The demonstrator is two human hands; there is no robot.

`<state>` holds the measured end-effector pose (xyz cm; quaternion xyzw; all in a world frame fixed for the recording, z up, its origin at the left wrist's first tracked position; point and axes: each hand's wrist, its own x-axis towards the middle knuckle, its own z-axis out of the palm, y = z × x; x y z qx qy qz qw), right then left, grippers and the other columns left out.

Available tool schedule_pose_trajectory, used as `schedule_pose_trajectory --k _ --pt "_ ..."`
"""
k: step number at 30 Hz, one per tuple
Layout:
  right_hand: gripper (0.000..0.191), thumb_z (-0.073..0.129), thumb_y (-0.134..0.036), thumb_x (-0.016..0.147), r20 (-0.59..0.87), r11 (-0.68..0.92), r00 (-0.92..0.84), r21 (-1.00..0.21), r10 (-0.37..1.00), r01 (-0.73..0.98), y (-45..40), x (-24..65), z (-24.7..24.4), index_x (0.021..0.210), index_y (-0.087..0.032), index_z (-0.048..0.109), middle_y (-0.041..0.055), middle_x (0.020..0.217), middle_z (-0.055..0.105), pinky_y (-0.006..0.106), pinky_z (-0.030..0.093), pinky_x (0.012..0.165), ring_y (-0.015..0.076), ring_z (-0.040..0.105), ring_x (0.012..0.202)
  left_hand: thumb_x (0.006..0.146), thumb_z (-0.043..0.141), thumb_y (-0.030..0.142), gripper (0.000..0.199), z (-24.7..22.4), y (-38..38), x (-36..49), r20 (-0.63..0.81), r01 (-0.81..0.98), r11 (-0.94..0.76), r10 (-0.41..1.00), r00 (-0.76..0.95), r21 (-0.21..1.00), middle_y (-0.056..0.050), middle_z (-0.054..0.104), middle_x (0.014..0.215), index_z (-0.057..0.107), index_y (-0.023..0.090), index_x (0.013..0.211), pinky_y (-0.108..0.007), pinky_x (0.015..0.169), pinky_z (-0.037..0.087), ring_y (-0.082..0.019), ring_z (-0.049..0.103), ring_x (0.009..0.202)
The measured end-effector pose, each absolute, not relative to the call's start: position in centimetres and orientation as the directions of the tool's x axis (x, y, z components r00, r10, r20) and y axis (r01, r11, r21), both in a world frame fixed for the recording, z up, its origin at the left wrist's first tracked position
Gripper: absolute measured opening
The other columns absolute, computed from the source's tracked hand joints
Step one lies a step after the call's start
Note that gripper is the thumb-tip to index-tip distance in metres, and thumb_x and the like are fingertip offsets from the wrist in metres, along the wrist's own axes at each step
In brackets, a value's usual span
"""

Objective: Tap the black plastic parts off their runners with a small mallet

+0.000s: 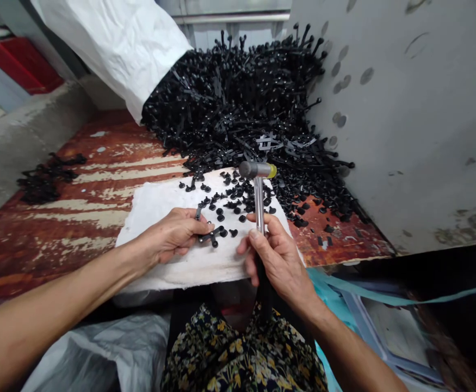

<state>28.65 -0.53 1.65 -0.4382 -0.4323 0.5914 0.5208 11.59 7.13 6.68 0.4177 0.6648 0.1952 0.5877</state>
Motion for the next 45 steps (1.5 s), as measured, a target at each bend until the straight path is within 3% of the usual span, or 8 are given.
schedule_pose_trajectory --k 4,6,8,10,19,30,35,45 --pt "0.041 0.044 -0.04 0.097 -0.019 -0.007 -0.083 -0.989 0.996 0.145 -2.4 31.3 2.3 0.135 -0.024 0.05 -0.0017 0.074 0.063 0.02 0.049 0.041 0.0094 0.055 0.048 0.075 0.067 0.01 0.019 6.8 7.2 11.8 -0.622 0.385 0.561 0.782 0.043 0.732 -0.003 0.06 0.048 0.052 0.015 0.064 -0.014 0.03 0.011 -0.001 0.024 0.028" --pt "0.044 0.044 -0.032 0.098 0.104 0.128 -0.086 -0.921 0.991 0.367 -3.4 32.4 2.3 0.14 -0.023 0.049 0.007 0.1 0.071 0.029 0.061 0.069 0.017 0.07 0.081 0.074 0.068 0.011 0.021 7.0 7.3 11.9 -0.628 0.401 0.569 0.778 0.02 0.718 -0.004 0.061 0.049 0.051 0.015 0.062 -0.013 0.03 0.012 -0.001 0.025 0.028" --pt "0.048 0.045 -0.022 0.096 0.217 0.262 -0.148 -0.814 0.965 0.519 -4.1 33.2 2.1 0.144 -0.023 0.046 0.0095 0.129 0.064 0.038 0.055 0.096 0.0221 0.064 0.114 0.072 0.069 0.011 0.022 7.0 7.4 12.0 -0.62 0.401 0.56 0.784 0.025 0.725 -0.003 0.059 0.047 0.051 0.015 0.059 -0.014 0.03 0.012 -0.002 0.025 0.028" --pt "0.054 0.044 -0.014 0.095 0.28 0.359 -0.225 -0.719 0.933 0.595 -4.5 33.6 1.9 0.147 -0.024 0.041 0.0086 0.138 0.059 0.04 0.051 0.103 0.0224 0.059 0.123 0.069 0.07 0.009 0.022 7.0 7.7 11.9 -0.608 0.397 0.54 0.792 0.059 0.742 0.001 0.052 0.041 0.053 0.015 0.057 -0.014 0.03 0.011 -0.002 0.025 0.027" --pt "0.059 0.038 -0.007 0.093 0.369 0.518 -0.376 -0.455 0.85 0.725 -4.4 33.9 2.3 0.15 -0.024 0.036 0.0049 0.082 0.062 0.026 0.057 0.059 0.0152 0.062 0.063 0.063 0.073 0.008 0.018 6.6 8.0 11.6 -0.593 0.37 0.519 0.796 0.119 0.771 0.006 0.039 0.038 0.057 0.015 0.058 -0.015 0.03 0.01 -0.002 0.023 0.027" --pt "0.062 0.038 -0.006 0.092 0.393 0.533 -0.384 -0.41 0.835 0.74 -4.5 33.8 3.4 0.15 -0.027 0.035 0.0038 0.08 0.061 0.024 0.054 0.052 0.0142 0.058 0.058 0.064 0.073 0.009 0.019 6.3 7.9 11.4 -0.588 0.364 0.512 0.797 0.138 0.778 0.003 0.046 0.041 0.055 0.015 0.058 -0.016 0.03 0.011 -0.003 0.027 0.028" --pt "0.069 0.042 -0.005 0.092 0.531 0.54 -0.269 -0.462 0.804 0.703 -5.0 33.7 3.4 0.154 -0.032 0.026 0.0059 0.092 0.066 0.025 0.057 0.063 0.0166 0.065 0.073 0.065 0.073 0.009 0.026 6.0 7.7 11.3 -0.589 0.328 0.524 0.796 0.141 0.786 0.005 0.041 0.037 0.05 0.017 0.056 -0.015 0.03 0.01 -0.004 0.027 0.027" --pt "0.053 0.038 -0.009 0.095 0.359 0.487 -0.36 -0.38 0.861 0.786 -4.3 34.3 2.7 0.146 -0.02 0.041 0.0059 0.081 0.062 0.027 0.055 0.056 0.0156 0.061 0.061 0.078 0.064 0.008 0.021 5.9 7.2 10.6 -0.602 0.266 0.558 0.789 0.126 0.786 -0.005 0.062 0.052 0.052 0.014 0.062 -0.012 0.028 0.014 0.0 0.025 0.027"
